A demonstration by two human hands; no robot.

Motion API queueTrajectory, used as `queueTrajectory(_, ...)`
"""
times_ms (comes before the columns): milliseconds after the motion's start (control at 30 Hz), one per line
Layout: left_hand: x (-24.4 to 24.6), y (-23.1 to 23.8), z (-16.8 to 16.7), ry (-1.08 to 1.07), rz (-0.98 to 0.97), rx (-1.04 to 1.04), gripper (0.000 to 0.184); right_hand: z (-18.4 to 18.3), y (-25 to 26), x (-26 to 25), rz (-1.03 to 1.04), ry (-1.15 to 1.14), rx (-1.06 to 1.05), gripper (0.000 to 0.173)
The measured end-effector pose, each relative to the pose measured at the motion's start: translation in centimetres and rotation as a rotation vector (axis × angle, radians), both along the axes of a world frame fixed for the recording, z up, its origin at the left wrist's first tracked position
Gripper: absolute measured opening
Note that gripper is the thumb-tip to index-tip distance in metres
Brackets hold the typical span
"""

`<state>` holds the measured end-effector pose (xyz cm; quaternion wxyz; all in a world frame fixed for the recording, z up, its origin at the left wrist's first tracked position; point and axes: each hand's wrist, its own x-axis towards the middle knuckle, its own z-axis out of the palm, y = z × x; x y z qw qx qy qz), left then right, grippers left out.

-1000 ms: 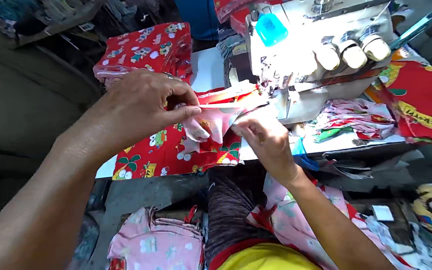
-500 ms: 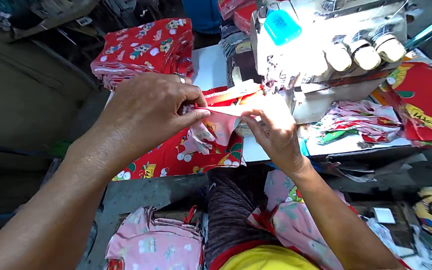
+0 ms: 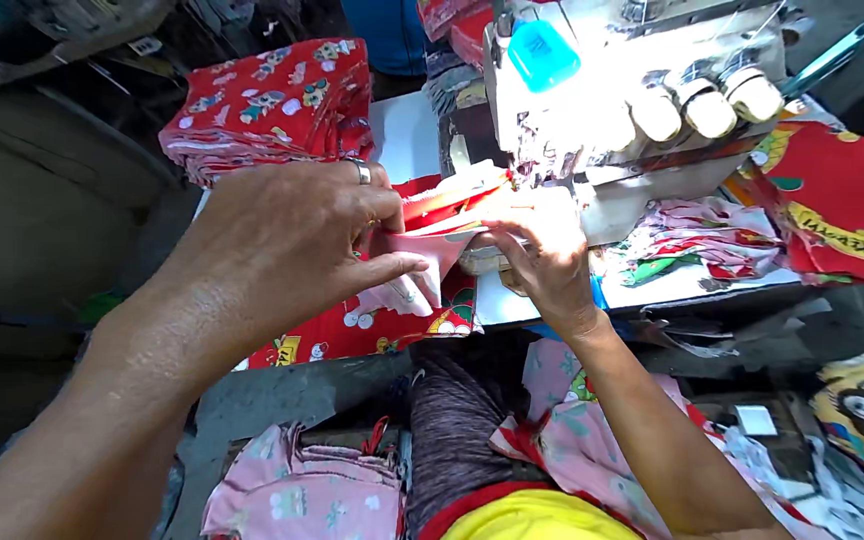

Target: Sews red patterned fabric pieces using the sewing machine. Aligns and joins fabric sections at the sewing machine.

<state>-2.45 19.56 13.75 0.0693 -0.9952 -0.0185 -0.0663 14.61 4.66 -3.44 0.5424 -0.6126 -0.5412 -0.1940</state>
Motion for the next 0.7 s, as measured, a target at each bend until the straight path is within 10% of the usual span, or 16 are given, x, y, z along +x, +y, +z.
queueTrajectory(700, 0.7, -0.6, -0.3, -0.094, -0.029, -0.151, 0.028, 0.5, -0.8, 1.1, -0.011, 0.105, 0.033, 0.010)
